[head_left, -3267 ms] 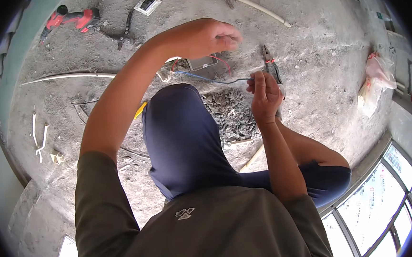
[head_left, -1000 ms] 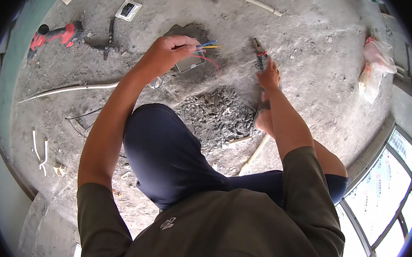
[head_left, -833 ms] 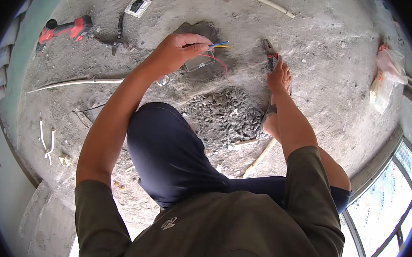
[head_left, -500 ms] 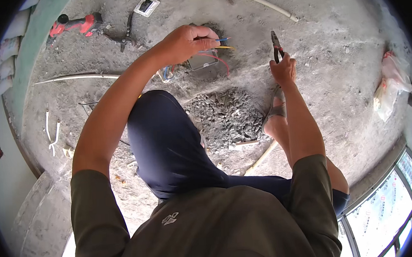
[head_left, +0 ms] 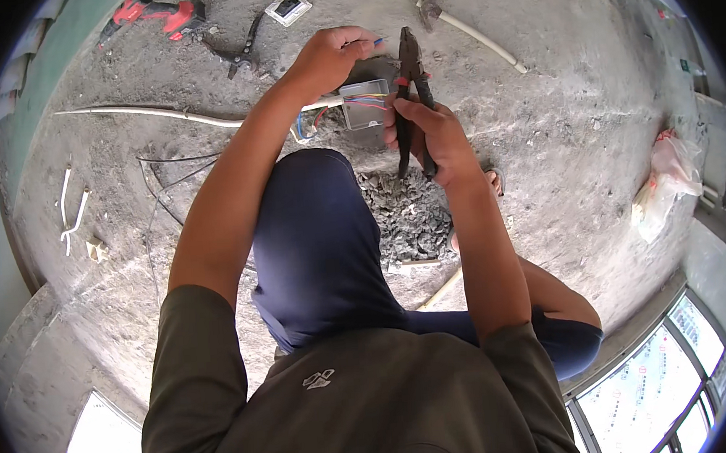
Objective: Connecting and organizing electrical wires inside a floor-mounted junction box.
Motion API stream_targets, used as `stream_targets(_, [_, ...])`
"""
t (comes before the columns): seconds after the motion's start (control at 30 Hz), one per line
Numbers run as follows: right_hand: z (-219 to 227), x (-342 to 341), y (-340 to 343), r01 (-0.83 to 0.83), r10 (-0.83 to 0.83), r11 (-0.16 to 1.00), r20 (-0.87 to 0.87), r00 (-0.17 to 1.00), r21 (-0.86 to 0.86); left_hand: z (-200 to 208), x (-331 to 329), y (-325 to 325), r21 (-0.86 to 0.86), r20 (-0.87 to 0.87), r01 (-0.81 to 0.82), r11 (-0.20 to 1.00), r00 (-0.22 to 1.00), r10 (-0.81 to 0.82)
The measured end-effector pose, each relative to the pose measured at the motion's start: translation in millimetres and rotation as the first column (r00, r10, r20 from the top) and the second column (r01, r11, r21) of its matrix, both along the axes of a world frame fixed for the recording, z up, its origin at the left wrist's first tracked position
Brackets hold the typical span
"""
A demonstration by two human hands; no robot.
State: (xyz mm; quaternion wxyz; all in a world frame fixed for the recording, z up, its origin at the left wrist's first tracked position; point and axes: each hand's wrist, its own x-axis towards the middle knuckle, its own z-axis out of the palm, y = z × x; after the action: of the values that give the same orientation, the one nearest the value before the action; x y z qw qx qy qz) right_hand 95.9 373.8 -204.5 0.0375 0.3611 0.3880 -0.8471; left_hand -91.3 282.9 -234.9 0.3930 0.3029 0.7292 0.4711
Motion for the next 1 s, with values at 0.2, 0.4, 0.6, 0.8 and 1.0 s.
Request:
stream_targets(0.2, [-7,-5,-10,-0.259,0.126,0.756,0.256,0.959,0.601,-6,-3,-6,0.091,-0.061,-0.026,0.995,0.998,0.032])
stream_targets(0.4, [-16,-7,-2,-0.396,0.216,0.740,0.365,0.906,0.543,-1,1,-4,0.049,-0.134,-0.001,0.999,0.991,0.007])
stream_targets(0.6, [1,-10,1,-0.411,0.222,0.699,0.370,0.902,0.584,-5,0,-4,-0.028,-0.227,0.064,0.998,0.971,-0.068])
stream_targets(0.8, [-10,-1,10,-0.401,0.244,0.686,0.327,0.913,0.607,-8,1,-1,0.044,-0.212,0.077,0.996,0.975,-0.066])
stream_targets(1.0, [-12,0,9,-0.450,0.246,0.633,0.388,0.888,0.630,-3,4,-1,0.012,-0.217,0.072,0.997,0.974,-0.068])
